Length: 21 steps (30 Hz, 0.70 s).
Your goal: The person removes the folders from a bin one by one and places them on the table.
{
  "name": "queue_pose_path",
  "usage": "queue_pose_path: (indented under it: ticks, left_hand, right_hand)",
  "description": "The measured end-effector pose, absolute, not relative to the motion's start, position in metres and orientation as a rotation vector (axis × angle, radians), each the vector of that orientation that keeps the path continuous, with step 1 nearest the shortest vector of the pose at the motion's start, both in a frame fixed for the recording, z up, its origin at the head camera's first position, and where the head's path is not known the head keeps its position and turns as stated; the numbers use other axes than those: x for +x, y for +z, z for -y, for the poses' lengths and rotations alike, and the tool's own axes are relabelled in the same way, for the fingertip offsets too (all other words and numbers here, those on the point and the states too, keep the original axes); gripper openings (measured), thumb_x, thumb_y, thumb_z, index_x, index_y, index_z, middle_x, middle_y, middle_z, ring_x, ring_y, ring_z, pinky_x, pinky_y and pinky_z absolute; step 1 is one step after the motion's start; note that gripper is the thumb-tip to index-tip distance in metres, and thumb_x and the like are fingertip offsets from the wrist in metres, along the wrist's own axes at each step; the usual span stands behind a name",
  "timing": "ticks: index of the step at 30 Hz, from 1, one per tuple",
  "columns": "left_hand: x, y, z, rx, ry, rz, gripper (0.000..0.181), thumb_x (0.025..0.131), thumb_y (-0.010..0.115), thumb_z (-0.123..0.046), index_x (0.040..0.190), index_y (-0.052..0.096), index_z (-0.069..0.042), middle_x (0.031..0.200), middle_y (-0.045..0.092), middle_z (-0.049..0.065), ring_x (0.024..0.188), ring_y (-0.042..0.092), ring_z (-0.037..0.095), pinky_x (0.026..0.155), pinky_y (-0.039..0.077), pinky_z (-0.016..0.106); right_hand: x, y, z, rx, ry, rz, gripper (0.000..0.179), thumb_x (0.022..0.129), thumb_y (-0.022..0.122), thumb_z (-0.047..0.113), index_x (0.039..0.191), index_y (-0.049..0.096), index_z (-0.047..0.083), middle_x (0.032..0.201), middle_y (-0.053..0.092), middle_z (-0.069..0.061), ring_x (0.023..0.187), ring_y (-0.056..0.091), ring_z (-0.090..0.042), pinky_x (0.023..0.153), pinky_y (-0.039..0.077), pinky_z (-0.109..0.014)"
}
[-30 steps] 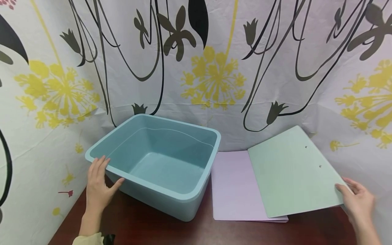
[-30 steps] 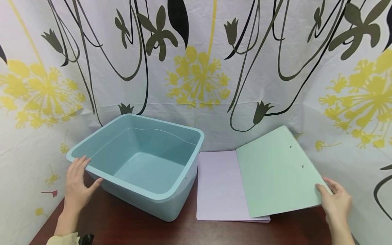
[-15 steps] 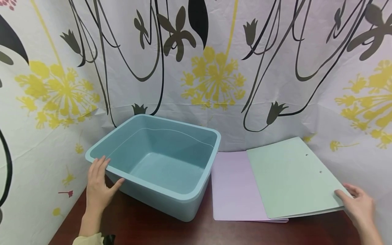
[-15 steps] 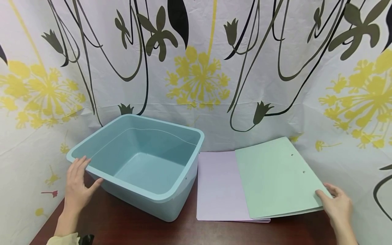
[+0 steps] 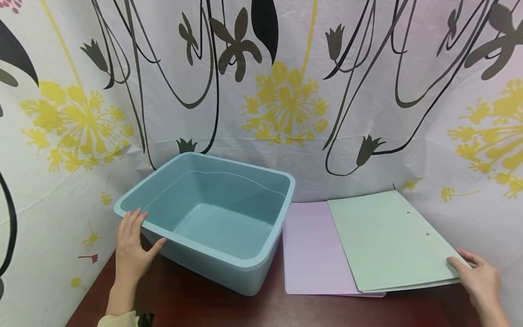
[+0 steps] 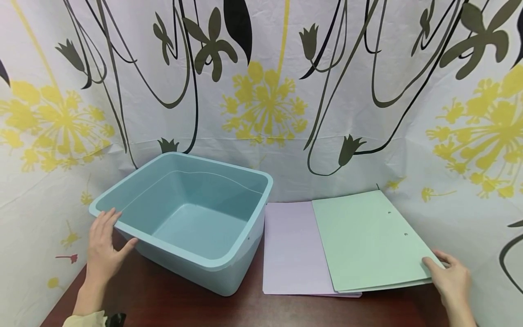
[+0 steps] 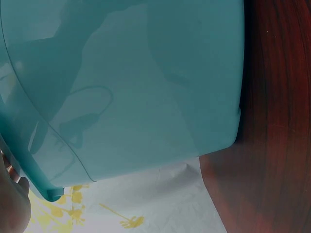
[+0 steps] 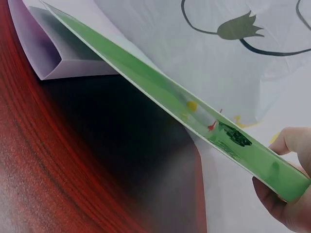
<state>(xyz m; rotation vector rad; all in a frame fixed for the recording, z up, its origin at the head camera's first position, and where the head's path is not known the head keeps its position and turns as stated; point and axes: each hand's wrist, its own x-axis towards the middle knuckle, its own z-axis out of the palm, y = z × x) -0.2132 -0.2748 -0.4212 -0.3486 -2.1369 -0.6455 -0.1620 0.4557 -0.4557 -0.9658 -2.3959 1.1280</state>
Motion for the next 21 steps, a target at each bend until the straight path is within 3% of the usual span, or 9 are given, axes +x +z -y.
queue_pose_path:
  ticks: [4, 10, 14, 17, 19, 21]
  left_hand:
    - [-0.213, -0.421, 0.274, -0.35, -0.648, 2.136, 0.093, 0.075, 0.047, -0.072, 0.126, 0.045, 0.005, 0.133, 0.039, 0.025, 0.131, 0.023, 0.038, 0.108, 0.013, 0.05]
    - [-0.213, -0.421, 0.274, -0.344, -0.654, 2.138, 0.093, 0.074, 0.047, -0.073, 0.126, 0.045, 0.005, 0.133, 0.039, 0.026, 0.13, 0.023, 0.04, 0.107, 0.013, 0.051]
    - [-0.213, -0.421, 0.274, -0.343, -0.657, 2.14, 0.093, 0.074, 0.048, -0.072, 0.126, 0.045, 0.004, 0.133, 0.039, 0.025, 0.13, 0.023, 0.04, 0.107, 0.014, 0.052]
    - [-0.213, -0.421, 0.274, -0.347, -0.656, 2.138, 0.092, 0.074, 0.048, -0.072, 0.127, 0.045, 0.004, 0.133, 0.039, 0.025, 0.13, 0.023, 0.04, 0.107, 0.014, 0.052]
    - [-0.213, -0.421, 0.274, -0.349, -0.655, 2.134, 0.092, 0.075, 0.047, -0.072, 0.127, 0.045, 0.004, 0.133, 0.039, 0.025, 0.13, 0.023, 0.04, 0.107, 0.014, 0.052]
    - [-0.213, -0.421, 0.274, -0.351, -0.653, 2.128, 0.092, 0.075, 0.047, -0.072, 0.127, 0.045, 0.004, 0.133, 0.039, 0.025, 0.13, 0.024, 0.041, 0.107, 0.014, 0.052]
  right_hand:
    - [-0.163, -0.459, -0.458, -0.97, 1.125, 2.403, 0.057, 0.082, 0.06, 0.024, 0.127, 0.045, -0.009, 0.095, 0.057, -0.032, 0.051, 0.039, 0.008, 0.044, 0.038, -0.015]
    - [-0.163, -0.463, -0.459, -1.016, 1.124, 2.418, 0.058, 0.083, 0.059, 0.025, 0.129, 0.044, -0.008, 0.124, 0.043, -0.033, 0.062, 0.036, 0.007, 0.046, 0.033, -0.013]
    - [-0.164, -0.466, -0.459, -1.012, 1.107, 2.424, 0.056, 0.083, 0.058, 0.021, 0.128, 0.043, -0.01, 0.126, 0.041, -0.033, 0.075, 0.052, -0.017, 0.045, 0.032, -0.013]
    - [-0.167, -0.475, -0.466, -0.995, 1.101, 2.446, 0.056, 0.083, 0.056, 0.019, 0.128, 0.041, -0.011, 0.127, 0.039, -0.035, 0.104, 0.048, -0.042, 0.062, 0.048, -0.026]
    - [-0.17, -0.488, -0.476, -0.984, 1.083, 2.465, 0.057, 0.083, 0.057, 0.02, 0.129, 0.041, -0.01, 0.125, 0.041, -0.035, 0.112, 0.041, -0.046, 0.069, 0.049, -0.036]
    - [-0.174, -0.505, -0.492, -0.965, 1.052, 2.491, 0.059, 0.083, 0.059, 0.024, 0.129, 0.042, -0.009, 0.124, 0.044, -0.034, 0.114, 0.041, -0.045, 0.071, 0.048, -0.037]
